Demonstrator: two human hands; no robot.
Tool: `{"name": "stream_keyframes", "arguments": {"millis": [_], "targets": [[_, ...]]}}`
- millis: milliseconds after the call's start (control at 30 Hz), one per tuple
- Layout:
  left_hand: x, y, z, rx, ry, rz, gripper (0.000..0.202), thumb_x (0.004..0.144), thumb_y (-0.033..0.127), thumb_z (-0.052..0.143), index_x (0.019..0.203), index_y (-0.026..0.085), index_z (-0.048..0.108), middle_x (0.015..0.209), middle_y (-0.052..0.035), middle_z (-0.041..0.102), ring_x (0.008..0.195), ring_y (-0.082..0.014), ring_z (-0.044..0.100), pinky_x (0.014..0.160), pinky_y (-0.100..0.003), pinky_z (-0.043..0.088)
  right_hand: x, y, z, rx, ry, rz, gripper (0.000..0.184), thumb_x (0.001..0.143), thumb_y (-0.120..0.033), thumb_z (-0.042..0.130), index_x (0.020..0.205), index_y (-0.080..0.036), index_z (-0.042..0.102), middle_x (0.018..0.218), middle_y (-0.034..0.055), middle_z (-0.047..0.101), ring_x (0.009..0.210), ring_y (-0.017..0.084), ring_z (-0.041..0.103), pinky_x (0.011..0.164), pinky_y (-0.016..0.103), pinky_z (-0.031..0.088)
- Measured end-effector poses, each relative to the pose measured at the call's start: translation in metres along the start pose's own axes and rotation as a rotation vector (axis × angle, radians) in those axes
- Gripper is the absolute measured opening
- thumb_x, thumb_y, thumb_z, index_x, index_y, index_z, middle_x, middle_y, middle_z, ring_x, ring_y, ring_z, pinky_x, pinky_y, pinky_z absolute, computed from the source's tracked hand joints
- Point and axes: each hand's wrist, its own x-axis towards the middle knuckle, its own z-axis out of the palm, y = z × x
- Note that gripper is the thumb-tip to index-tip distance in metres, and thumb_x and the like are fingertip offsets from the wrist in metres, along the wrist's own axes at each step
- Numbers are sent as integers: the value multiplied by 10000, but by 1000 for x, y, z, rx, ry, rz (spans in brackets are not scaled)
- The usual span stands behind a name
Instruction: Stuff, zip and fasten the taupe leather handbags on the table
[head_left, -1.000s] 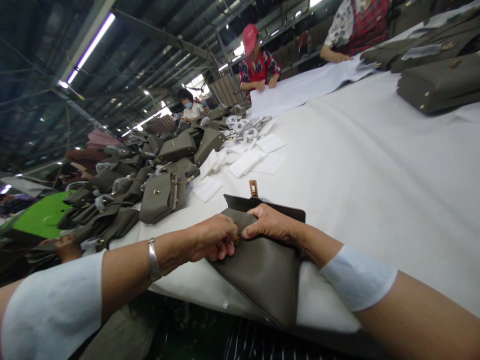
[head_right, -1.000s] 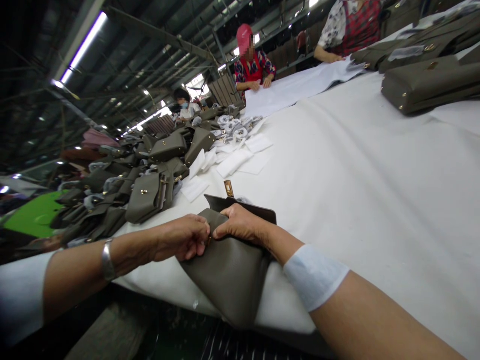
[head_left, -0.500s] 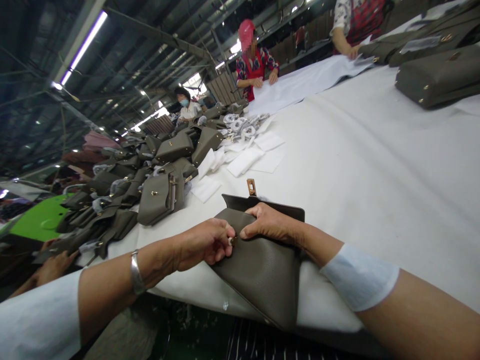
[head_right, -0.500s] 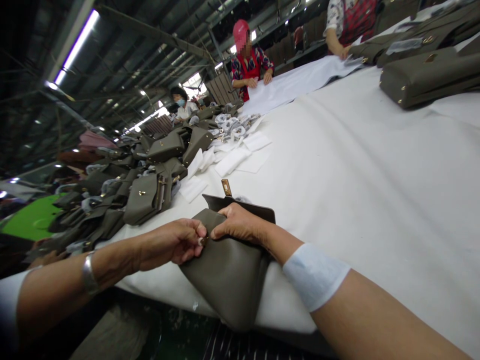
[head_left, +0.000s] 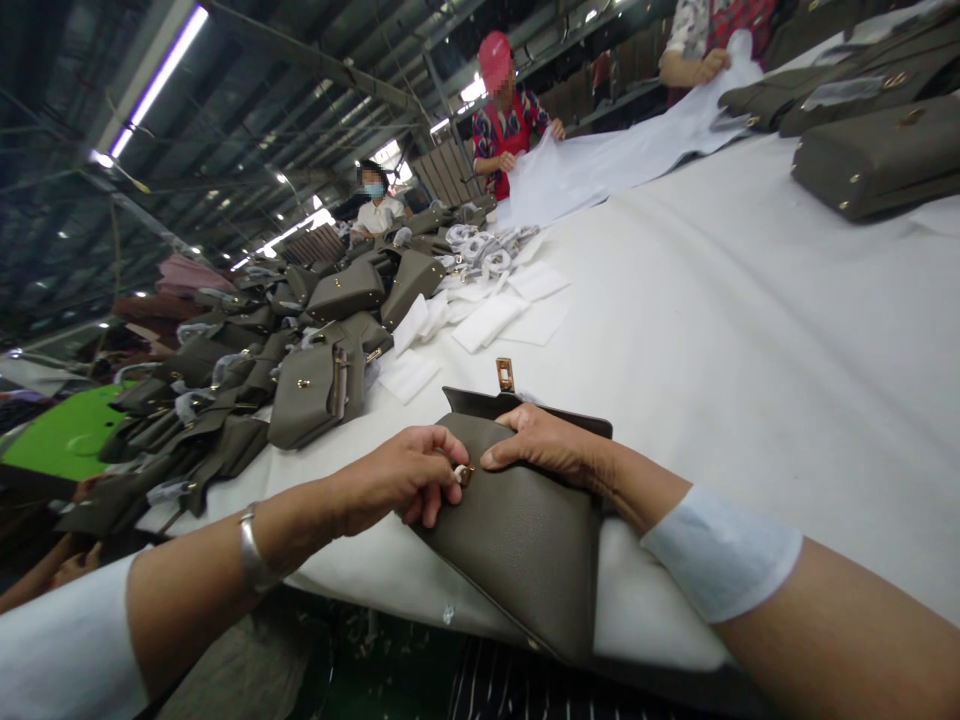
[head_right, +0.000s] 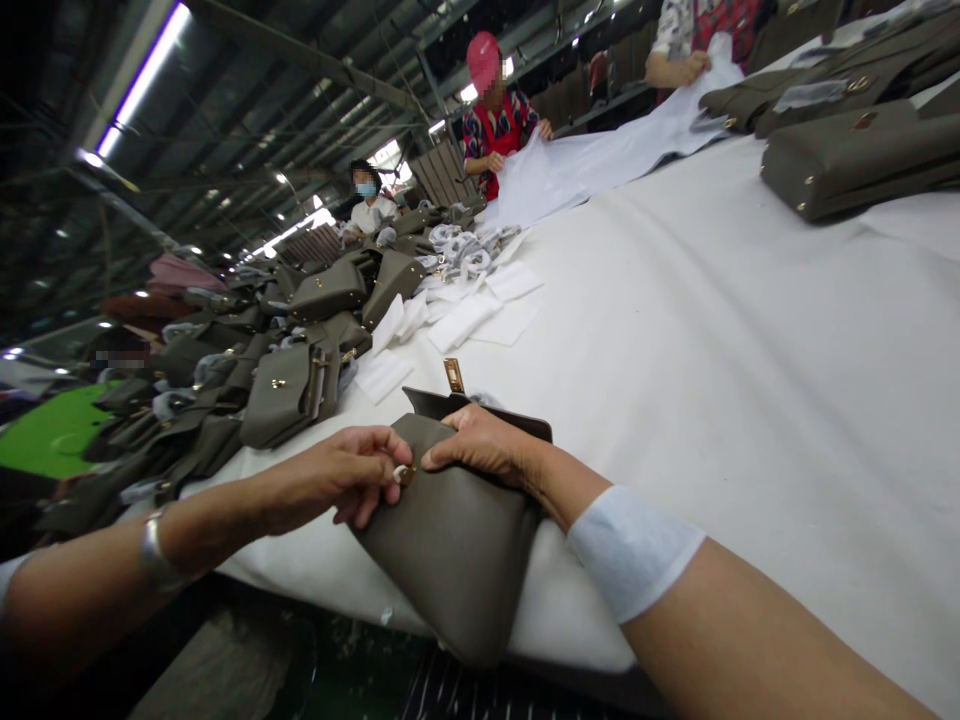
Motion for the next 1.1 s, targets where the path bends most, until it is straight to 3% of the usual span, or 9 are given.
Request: {"name": "stream_keyframes", "arguments": {"millis": [167,233,300,400,600,733,833,1100], "targets": [[-13,-23,-12,644,273,662,299,830,277,582,1108,166,579,846,-32,619,671,-108,566,612,-229,471,3,-1,-1,69,23,74,180,574,-177,695,739,-113,660,646,21,666,518,117,578,499,211,457],[-14,-31,-14,883,309,849,325,870,237,556,1190,178,556,918,-51,623,738,-123,593,677,-250,493,2,-3,0,62,30,79,200,562,-182,699,745,-106,668,657,33,674,527,128,586,506,222,466],[-12,-34,-15,1047,331,949,283,904,222,521,1179,174,567,931,-64,630,796,-143,615,711,-261,508,0,-5,1,47,31,75,223,549,-188,700,751,-99,670,665,39,677,534,133,587,508,227,466],[-6,-32,-15,1171,293,982,209,936,214,466,1079,169,612,887,-60,642,788,-145,632,695,-247,527,-2,-7,2,17,59,78,221,533,-188,696,734,-101,660,652,32,668,530,129,579,503,224,456],[-4,-30,-15,1328,336,1062,267,929,212,473,1160,106,553,881,-91,670,740,-179,653,640,-282,548,1,-3,1,-4,41,42,290,523,-211,694,786,-92,673,732,64,693,586,148,593,563,253,473],[-4,-31,-17,1476,236,1011,283,942,175,407,1173,102,554,916,-115,678,768,-194,658,657,-303,552,1,-4,2,-41,47,36,265,534,-194,684,782,-102,673,745,56,696,596,139,585,560,241,465],[0,-32,-16,1532,223,1022,304,939,138,374,1189,85,540,927,-124,675,770,-201,648,655,-316,552,0,-6,3,-58,54,57,218,524,-177,678,730,-109,661,664,26,669,559,124,558,514,222,441],[2,-41,-11,1331,278,1073,259,926,120,400,1122,87,568,835,-90,660,703,-169,610,611,-275,509,-1,-6,4,-80,30,99,128,552,-155,645,670,-107,647,600,12,648,502,116,545,493,223,441]]}}
